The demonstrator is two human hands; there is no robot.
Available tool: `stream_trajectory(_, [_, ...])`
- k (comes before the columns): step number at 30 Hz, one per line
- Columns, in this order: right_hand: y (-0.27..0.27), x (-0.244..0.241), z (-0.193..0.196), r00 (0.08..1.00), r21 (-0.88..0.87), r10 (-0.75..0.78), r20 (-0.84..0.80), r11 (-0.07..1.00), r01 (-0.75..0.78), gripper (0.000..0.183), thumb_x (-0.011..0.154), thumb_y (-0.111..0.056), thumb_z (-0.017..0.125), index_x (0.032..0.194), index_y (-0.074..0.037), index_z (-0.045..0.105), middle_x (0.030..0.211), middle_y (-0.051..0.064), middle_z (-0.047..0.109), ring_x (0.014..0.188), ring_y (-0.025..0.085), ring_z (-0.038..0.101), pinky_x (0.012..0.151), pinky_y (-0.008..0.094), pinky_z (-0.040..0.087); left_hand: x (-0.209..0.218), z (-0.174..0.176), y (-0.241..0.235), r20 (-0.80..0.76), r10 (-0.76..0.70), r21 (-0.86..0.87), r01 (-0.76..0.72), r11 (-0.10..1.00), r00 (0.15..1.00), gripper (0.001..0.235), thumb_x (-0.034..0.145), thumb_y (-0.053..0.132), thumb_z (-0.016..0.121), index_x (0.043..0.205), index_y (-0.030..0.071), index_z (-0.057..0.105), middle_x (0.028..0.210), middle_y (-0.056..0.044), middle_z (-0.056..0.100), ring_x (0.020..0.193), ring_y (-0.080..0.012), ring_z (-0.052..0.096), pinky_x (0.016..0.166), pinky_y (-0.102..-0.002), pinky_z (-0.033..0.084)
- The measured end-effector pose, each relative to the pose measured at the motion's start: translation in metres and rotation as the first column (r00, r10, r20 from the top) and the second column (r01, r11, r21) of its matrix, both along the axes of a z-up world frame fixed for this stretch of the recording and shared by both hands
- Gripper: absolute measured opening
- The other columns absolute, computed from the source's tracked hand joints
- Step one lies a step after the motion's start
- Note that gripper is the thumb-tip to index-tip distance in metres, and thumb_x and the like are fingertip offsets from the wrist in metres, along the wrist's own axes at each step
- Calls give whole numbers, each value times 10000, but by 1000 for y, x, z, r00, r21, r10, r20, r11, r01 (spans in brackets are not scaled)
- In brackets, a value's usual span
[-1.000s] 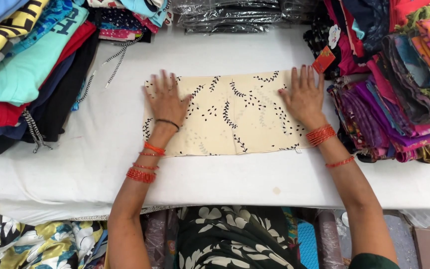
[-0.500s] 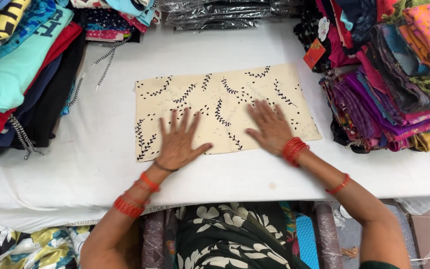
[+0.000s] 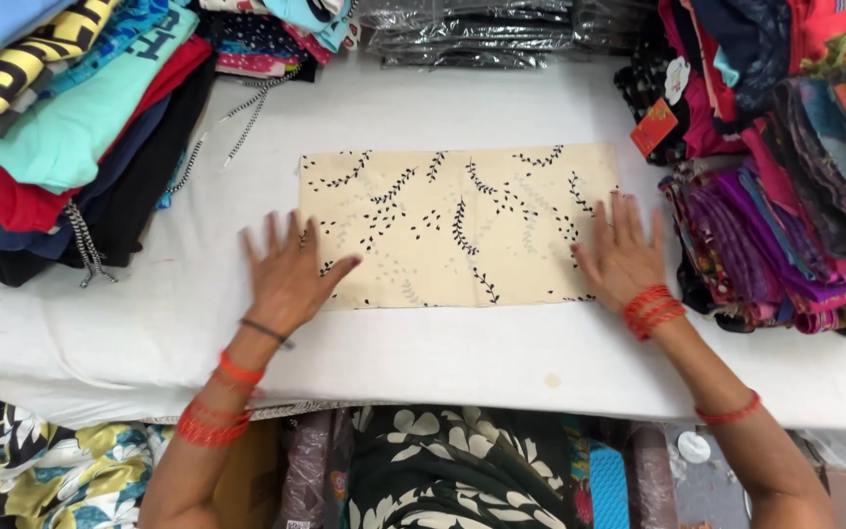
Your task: The person folds several patterned scarves by hand on a white table. They smooth each scarf, fold it into a neat rectangle, and place it on a growing stack. The person handles a blue-and-yellow scarf, an orange paisley scarf, and a cream scarf with black patterns.
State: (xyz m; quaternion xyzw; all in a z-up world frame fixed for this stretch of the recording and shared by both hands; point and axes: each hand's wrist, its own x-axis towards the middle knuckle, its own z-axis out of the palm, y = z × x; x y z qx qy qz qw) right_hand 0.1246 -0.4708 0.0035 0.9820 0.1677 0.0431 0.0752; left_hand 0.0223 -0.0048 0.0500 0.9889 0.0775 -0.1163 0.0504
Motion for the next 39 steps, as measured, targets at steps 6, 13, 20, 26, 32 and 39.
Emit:
stream_trajectory(6, [111, 37, -7, 972, 19, 225, -68, 974, -224, 758, 1087, -539, 203, 1636, -17, 197, 1682, 131, 198, 1622, 245, 120, 1321, 492, 52, 107, -64, -77, 418, -314, -170, 413, 894, 852, 735, 1060, 493, 362, 1561, -42, 313, 1648, -228, 293, 1542, -356, 263, 1231, -530, 181])
stream_trajectory(13, [160, 85, -18, 909, 147, 397, -128, 914, -379, 721, 1065, -483, 203, 1610, -19, 126, 1693, 163, 98, 1568, 264, 60, 1250, 465, 29, 157, -86, -90, 420, -410, -82, 483, 871, 810, 652, 1040, 478, 304, 1628, 208, 222, 1686, -110, 232, 1554, -339, 181, 1149, -742, 53])
stream_trajectory(20, [42, 138, 9, 970, 173, -58, -238, 980, 101, 747, 1036, -519, 187, 1630, -82, 73, 1713, 93, 43, 1566, 231, 47, 1254, 476, 24, 146, -80, 6, 378, -106, 1, 114, 994, 920, 635, 1042, 567, 330, 1617, 301, 286, 1687, -135, 215, 1553, -407, 140, 1128, -788, -3])
stream_trajectory(26, [13, 143, -2, 974, 250, -93, -206, 958, 144, 793, 1028, -565, 212, 1631, -72, 64, 1717, 115, 70, 1587, 239, 26, 1269, 470, 14, 136, -86, 34, 479, -5, -101, 61, 993, 878, 644, 1032, 538, 414, 1608, 256, 361, 1675, -197, 242, 1527, -493, 140, 1096, -804, -45])
stream_trajectory(32, [11, 142, -8, 986, 203, -114, -121, 970, 137, 768, 1062, -542, 260, 1636, -40, 170, 1718, 171, 165, 1588, 305, 137, 1268, 478, 105, 135, -70, 17, 556, -113, 195, 3, 981, 823, 652, 1034, 485, 506, 1595, 181, 371, 1693, -167, 252, 1579, -420, 142, 1152, -771, -28])
stream_trajectory(39, [110, 59, 0, 998, 175, 55, 43, 983, -62, 766, 1061, -451, 365, 1613, 56, 204, 1673, 230, 240, 1567, 313, 194, 1271, 494, 153, 113, -60, -89, 469, -138, -296, 302, 906, 873, 829, 1012, 391, 499, 1604, -65, 137, 1682, -243, 127, 1570, -359, 88, 1231, -599, 85])
